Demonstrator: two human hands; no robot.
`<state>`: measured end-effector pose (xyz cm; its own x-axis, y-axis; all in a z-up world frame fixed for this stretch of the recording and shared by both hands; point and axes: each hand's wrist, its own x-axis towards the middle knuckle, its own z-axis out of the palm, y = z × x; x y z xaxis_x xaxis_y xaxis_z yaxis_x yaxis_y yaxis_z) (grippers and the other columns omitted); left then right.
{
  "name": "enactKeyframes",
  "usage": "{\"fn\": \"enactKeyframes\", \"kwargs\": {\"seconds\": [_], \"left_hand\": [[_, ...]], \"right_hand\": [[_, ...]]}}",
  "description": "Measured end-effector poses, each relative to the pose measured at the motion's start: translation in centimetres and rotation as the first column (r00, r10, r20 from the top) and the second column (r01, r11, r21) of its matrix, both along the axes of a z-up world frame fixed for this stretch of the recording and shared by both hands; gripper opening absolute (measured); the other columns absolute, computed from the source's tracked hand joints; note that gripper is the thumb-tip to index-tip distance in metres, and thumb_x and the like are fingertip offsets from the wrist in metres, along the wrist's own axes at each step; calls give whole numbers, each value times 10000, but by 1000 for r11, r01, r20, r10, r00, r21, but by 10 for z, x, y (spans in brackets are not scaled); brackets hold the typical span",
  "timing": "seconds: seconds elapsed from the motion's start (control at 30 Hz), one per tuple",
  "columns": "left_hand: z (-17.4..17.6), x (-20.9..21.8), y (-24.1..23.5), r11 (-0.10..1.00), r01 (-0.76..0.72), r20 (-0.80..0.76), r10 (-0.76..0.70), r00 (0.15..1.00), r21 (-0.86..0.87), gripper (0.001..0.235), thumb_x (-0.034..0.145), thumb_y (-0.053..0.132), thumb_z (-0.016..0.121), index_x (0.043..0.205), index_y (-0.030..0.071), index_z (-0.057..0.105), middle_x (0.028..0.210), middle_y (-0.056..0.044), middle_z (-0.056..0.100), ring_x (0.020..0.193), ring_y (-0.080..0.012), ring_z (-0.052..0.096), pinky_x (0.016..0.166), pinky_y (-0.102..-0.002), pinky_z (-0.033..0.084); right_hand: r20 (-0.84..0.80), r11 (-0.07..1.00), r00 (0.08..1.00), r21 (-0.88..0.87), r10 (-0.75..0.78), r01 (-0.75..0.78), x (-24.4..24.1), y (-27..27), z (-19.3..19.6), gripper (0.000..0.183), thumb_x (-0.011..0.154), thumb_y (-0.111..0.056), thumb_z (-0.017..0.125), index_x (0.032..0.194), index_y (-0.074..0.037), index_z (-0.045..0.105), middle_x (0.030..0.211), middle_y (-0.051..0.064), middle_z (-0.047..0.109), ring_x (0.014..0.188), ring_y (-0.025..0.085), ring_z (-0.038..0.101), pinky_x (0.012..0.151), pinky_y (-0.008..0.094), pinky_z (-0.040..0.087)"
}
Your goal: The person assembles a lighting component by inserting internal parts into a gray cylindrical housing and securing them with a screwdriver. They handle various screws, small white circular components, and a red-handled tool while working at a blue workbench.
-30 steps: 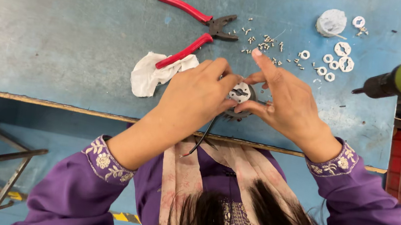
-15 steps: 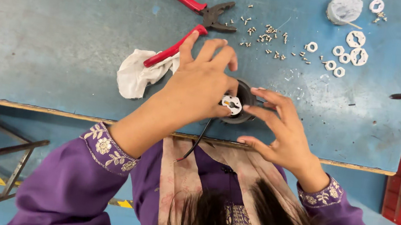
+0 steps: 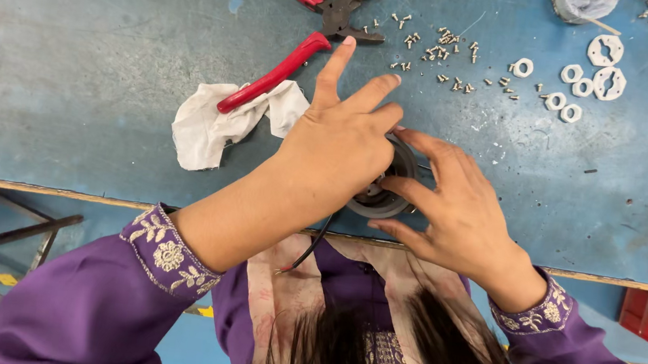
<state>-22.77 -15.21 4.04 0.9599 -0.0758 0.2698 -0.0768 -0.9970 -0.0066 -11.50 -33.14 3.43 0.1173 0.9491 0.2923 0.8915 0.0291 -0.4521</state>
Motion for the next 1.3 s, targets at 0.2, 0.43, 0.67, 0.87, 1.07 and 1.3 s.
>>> {"fn": "enactKeyframes", "kwargs": {"seconds": [0.2, 0.43, 0.67, 0.87, 1.07, 1.3], "left_hand": [[11, -5, 3, 1000, 21, 22, -20, 1000, -11, 87, 813, 172, 703, 820, 110, 763, 1059, -60, 660, 1415, -276, 502, 1237, -675, 118], [36, -34, 31, 906, 274, -28, -299, 954, -322, 465, 817, 523, 733, 966, 83, 752, 1227, -46, 652, 1458, -286, 406, 1222, -652, 90], [15, -13, 34, 848, 513, -173, -529, 831, -131, 607, 777, 652, 673, 1015, 100, 763, 1037, 2, 659, 1454, -247, 386, 1248, -584, 77], [14, -6, 44, 829, 531, -208, -558, 803, -174, 531, 775, 601, 711, 969, 110, 770, 1041, 6, 675, 1467, -245, 371, 1246, -584, 72], [16, -2, 42, 831, 501, -262, -553, 791, -241, 472, 749, 554, 744, 932, 121, 786, 988, 14, 682, 1455, -239, 389, 1231, -613, 74], [15, -11, 32, 895, 401, -228, -440, 869, -198, 416, 702, 471, 783, 937, 128, 787, 1040, 3, 700, 1429, -240, 446, 1232, -623, 118]], "right_hand": [[-20, 999, 1000, -33, -17, 16, 1, 2, -6, 488, 688, -339, 895, 1095, -129, 725, 1403, 178, 544, 1220, 387, 575, 965, 507, 511], [-152, 999, 988, 40, -20, 27, 6, -3, -21, 564, 694, -282, 926, 1155, -109, 651, 1433, 184, 539, 1268, 375, 604, 1000, 474, 550], [-148, 999, 989, 31, -8, 13, 12, -12, -34, 388, 675, -129, 880, 1016, -142, 696, 1439, 194, 526, 1274, 383, 600, 1024, 465, 545], [-187, 1000, 982, 14, -11, 14, 16, -22, -51, 411, 637, -117, 869, 1019, -116, 716, 1411, 210, 539, 1238, 387, 610, 1007, 472, 520], [-221, 996, 975, 82, -8, 27, 14, -25, -66, 419, 628, -125, 851, 1027, -114, 723, 1381, 214, 559, 1246, 391, 613, 1022, 482, 532], [-303, 988, 952, 153, 47, 0, 16, -21, -71, 391, 639, -132, 820, 1016, -107, 719, 1366, 220, 573, 1239, 391, 628, 1019, 477, 542]]}}
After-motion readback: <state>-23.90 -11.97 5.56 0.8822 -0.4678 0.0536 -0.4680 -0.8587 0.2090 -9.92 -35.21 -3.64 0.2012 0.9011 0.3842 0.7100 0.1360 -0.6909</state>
